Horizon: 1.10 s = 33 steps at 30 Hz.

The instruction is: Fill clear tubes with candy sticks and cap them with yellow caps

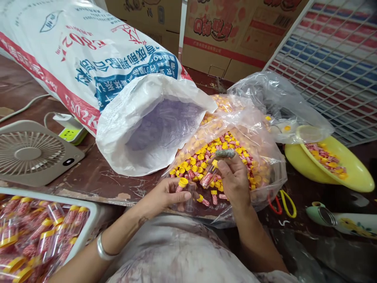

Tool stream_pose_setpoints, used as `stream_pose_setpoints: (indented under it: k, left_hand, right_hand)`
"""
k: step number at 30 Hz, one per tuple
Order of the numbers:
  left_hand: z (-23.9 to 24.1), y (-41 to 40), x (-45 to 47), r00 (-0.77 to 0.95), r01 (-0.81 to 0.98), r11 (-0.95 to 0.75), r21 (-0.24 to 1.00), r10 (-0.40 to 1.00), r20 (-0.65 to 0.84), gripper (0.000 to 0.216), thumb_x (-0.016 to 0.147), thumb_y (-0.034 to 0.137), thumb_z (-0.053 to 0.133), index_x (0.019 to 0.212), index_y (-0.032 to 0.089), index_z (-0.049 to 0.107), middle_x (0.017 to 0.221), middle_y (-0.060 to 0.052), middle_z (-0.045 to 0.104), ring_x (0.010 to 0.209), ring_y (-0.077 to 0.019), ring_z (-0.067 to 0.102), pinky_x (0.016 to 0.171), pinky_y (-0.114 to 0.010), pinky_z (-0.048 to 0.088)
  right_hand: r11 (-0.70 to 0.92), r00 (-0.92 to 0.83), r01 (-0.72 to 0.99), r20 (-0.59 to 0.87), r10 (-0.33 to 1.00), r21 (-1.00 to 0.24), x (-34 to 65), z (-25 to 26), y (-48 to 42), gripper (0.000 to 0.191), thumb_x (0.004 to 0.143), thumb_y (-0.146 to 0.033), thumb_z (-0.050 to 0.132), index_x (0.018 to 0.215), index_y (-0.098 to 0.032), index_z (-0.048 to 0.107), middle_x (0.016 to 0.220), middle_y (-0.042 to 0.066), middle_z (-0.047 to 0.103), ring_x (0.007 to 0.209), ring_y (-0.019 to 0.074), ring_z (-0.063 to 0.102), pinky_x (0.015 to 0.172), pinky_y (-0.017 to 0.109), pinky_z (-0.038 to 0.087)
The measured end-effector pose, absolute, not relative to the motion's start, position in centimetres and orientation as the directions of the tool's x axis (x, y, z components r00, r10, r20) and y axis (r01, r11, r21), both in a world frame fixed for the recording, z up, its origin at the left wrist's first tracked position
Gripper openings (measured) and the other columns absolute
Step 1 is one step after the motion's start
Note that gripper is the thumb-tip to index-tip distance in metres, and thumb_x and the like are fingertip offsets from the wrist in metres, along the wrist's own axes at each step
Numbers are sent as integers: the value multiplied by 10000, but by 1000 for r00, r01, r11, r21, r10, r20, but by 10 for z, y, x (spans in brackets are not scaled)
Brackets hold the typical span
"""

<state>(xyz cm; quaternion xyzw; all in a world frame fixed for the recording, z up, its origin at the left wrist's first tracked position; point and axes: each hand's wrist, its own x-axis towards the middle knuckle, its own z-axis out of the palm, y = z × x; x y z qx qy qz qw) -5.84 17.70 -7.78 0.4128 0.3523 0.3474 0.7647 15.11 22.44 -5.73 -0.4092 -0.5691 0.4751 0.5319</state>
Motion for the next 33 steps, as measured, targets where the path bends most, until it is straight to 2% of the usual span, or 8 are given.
stream_pose_setpoints:
  k: [7,11,14,18,21,23,28,33]
  left_hand:
    - [-74,174,-70,390,-277,447,850,861,-326,331,733,386,842,912,142,709,652,0,645,500,-81,516,507,-198,428]
    - [-76,173,-75,295,-336,443,831,888,-353,403,674,344,883,988,159,714,812,-32,719,519,-81,557,508,-194,448]
    - [-82,172,-80,345,-344,481,806,863,-368,370,703,310,875,1011,182,715,865,-53,749,669,-129,666,564,-174,479]
    - [-90,169,-78,371,-417,528,740,842,-392,443,667,338,909,1038,199,711,1038,-87,755,979,-213,715,655,-168,533]
    - [-91,167,-70,340,-441,546,712,836,-430,367,676,370,904,907,182,690,970,-77,758,1053,-238,707,739,-200,567]
    - [-90,166,-65,321,-424,545,723,837,-443,307,695,294,894,844,177,653,935,-63,759,1049,-225,711,768,-201,563]
    - [-91,163,-56,403,-374,557,741,818,-412,469,739,219,850,1162,188,649,1070,-88,754,1033,-228,724,867,-282,564]
    - [-90,161,-43,483,-334,533,778,805,-344,383,787,285,809,1118,132,694,1167,-146,737,1079,-281,711,1019,-400,501]
  right_hand:
    - [87,-183,4,84,980,-996,152,-67,217,265,910,-464,650,1005,-217,659,907,29,719,798,189,691,731,300,588]
    - [-71,-105,-54,-65,992,-996,184,-68,218,335,937,-531,521,859,-212,589,715,14,655,500,148,556,454,261,497]
    - [-97,-174,194,-132,976,-976,212,-73,208,375,962,-564,506,823,-218,545,632,-26,571,446,120,467,418,229,420]
    - [217,-300,771,-41,953,-599,218,-86,187,199,925,-346,658,811,-205,575,801,7,601,726,168,592,644,257,482]
    - [294,-308,929,-30,951,-224,207,-96,180,108,915,-263,688,892,-193,610,938,61,618,788,200,615,657,277,466]
    - [304,-312,943,-43,949,-134,201,-100,180,121,903,-258,711,935,-188,618,982,81,625,769,210,624,624,283,458]
    - [311,-280,821,136,950,-479,197,-96,183,137,877,-211,717,843,-196,585,868,45,662,787,211,647,698,301,499]
    - [270,-60,438,272,961,-858,179,-81,183,199,918,-350,699,1052,-219,630,996,50,730,904,205,702,835,325,558]
